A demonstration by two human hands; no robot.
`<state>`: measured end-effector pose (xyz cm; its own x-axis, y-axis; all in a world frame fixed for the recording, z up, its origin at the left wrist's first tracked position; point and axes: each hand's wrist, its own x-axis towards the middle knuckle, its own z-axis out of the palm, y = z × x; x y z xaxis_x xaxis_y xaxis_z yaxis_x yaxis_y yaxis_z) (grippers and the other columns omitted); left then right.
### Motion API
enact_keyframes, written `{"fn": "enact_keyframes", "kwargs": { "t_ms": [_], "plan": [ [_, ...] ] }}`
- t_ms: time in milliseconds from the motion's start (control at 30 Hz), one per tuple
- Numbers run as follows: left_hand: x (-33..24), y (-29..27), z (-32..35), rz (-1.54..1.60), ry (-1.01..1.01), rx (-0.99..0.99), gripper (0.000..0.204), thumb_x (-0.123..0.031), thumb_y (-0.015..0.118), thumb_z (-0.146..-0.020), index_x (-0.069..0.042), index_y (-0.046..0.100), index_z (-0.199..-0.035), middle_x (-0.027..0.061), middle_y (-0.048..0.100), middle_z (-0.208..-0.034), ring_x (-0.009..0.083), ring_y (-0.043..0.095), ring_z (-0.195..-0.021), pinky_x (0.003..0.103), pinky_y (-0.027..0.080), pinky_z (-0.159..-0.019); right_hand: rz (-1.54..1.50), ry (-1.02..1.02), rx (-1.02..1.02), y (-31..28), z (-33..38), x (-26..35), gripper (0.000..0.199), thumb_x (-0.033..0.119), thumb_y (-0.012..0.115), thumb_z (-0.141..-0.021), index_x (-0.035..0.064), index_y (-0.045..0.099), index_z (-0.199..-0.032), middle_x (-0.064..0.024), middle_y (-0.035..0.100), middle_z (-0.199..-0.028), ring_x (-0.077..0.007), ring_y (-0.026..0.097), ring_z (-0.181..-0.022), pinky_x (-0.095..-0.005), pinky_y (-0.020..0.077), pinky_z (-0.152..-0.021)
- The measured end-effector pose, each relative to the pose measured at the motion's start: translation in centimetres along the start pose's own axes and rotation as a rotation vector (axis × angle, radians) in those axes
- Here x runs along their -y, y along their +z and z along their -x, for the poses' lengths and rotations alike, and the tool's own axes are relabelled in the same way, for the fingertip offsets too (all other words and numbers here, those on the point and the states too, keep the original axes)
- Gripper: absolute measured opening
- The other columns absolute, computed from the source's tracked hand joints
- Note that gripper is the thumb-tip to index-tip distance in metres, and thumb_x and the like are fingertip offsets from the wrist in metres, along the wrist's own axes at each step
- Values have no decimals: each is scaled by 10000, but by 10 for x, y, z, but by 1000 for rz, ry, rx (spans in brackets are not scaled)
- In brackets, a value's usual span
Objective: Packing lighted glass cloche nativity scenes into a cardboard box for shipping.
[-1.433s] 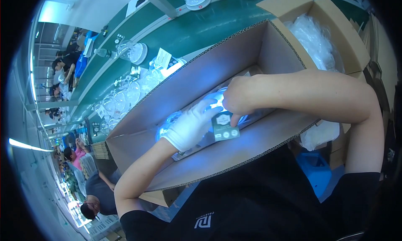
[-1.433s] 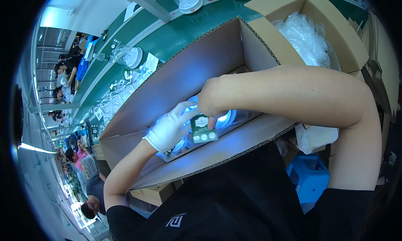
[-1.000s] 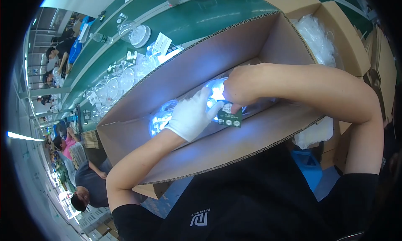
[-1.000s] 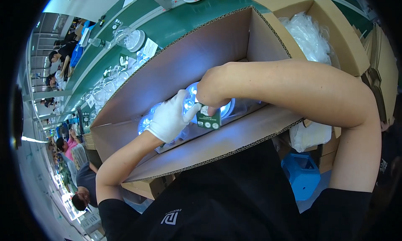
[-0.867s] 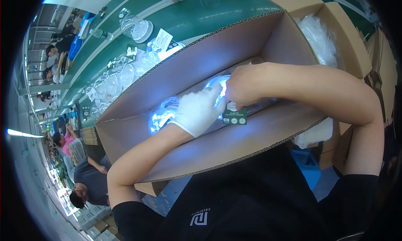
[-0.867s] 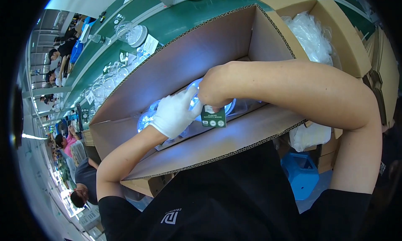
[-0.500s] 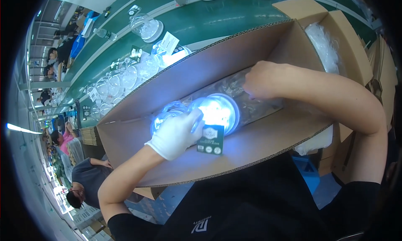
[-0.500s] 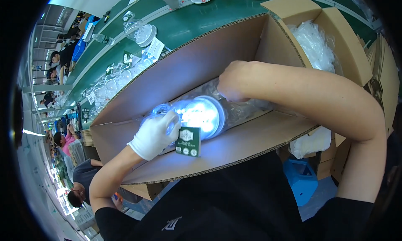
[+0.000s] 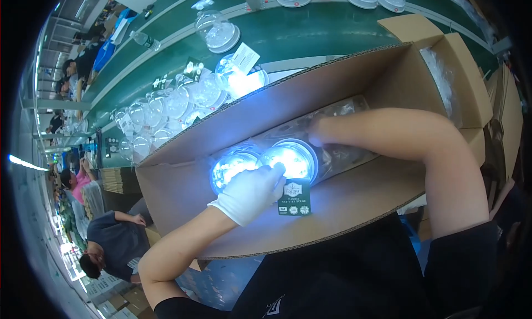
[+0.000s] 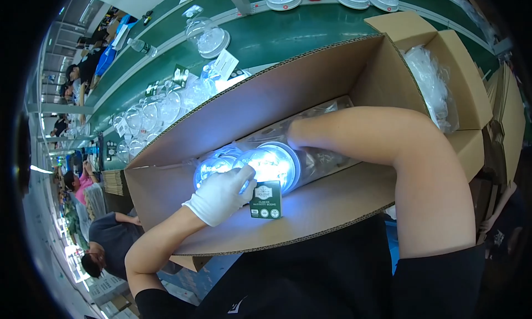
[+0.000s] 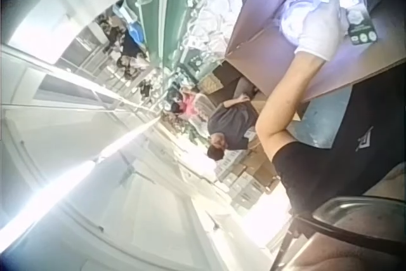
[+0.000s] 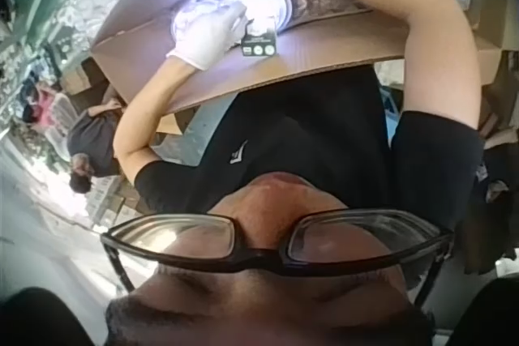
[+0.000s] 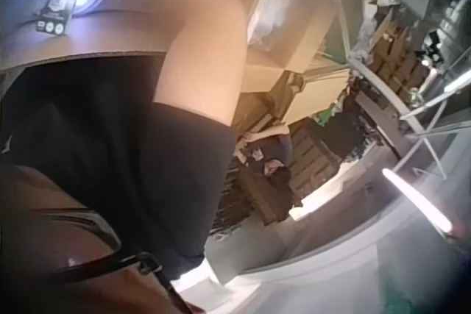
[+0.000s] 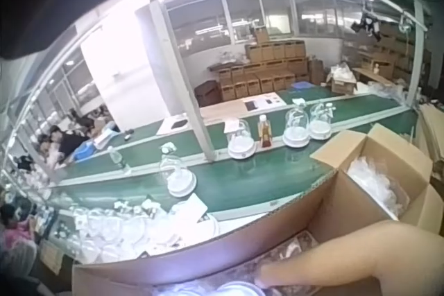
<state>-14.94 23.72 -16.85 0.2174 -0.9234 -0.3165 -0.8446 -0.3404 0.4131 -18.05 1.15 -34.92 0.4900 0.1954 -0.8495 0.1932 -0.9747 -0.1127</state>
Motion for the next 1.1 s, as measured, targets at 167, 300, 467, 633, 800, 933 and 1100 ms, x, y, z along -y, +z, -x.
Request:
{"fn": "enact_keyframes", "kwargs": {
  "t_ms": [167, 300, 467, 633, 800, 933, 1100],
  "plan": [
    [0, -1, -8, -24, 77, -12, 184, -202, 640, -925, -71, 567, -1031, 200, 660, -723, 399, 656, -626, 492, 532, -576, -71, -549, -95, -17, 1, -55, 255, 208, 791, -725, 180, 801, -979, -101, 757, -1037, -278, 717, -941, -465, 559, -781],
    [15, -9, -4, -7, 67, -50, 174, -205, 635, -928, -68, 574, -1017, 196, 649, -711, 397, 649, -623, 497, 521, -575, 81, -168, 33, -104, 98, 9, 344, 307, 673, -933, -13, 746, -1033, -216, 730, -1019, -373, 696, -987, -476, 546, -890],
    [5, -19, -23, -20, 68, -11, 155, -210, 624, -929, -75, 590, -997, 208, 653, -719, 408, 654, -666, 502, 525, -623, 180, -125, -180, -89, 133, -5, 238, 235, 668, -890, 30, 763, -963, -183, 745, -963, -357, 724, -905, -465, 578, -794],
    [19, -19, -36, -57, 78, -85, 155, -201, 643, -909, -75, 585, -977, 212, 645, -694, 431, 643, -648, 532, 525, -612, 302, -249, -346, -43, 127, 17, 180, 187, 621, -860, 90, 773, -856, -116, 752, -913, -307, 732, -851, -422, 578, -742],
    [17, -17, -38, 62, 153, -65, 143, -180, 648, -912, -82, 563, -972, 207, 616, -641, 437, 619, -605, 532, 498, -583, 284, -443, -111, 28, 109, 16, 261, 214, 604, -903, 90, 753, -1077, -147, 512, -1453, -297, 542, -1285, -462, 475, -1018],
    [30, 11, -32, 94, 127, -137, 178, -180, 643, -921, -64, 538, -1006, 216, 596, -610, 437, 611, -586, 540, 476, -569, 225, -348, 154, 62, 91, 9, 379, 257, 672, -848, 125, 726, -1199, -167, 407, -1550, -344, 496, -1352, -473, 450, -1069],
    [35, 12, -33, 165, -10, -126, 214, -209, 637, -940, -37, 541, -1025, 247, 592, -606, 450, 611, -575, 541, 476, -552, 323, -320, 166, 64, 96, 5, 406, 249, 674, -838, 111, 716, -1217, -126, 428, -1547, -331, 537, -1318, -460, 470, -1049]
  ]
}}
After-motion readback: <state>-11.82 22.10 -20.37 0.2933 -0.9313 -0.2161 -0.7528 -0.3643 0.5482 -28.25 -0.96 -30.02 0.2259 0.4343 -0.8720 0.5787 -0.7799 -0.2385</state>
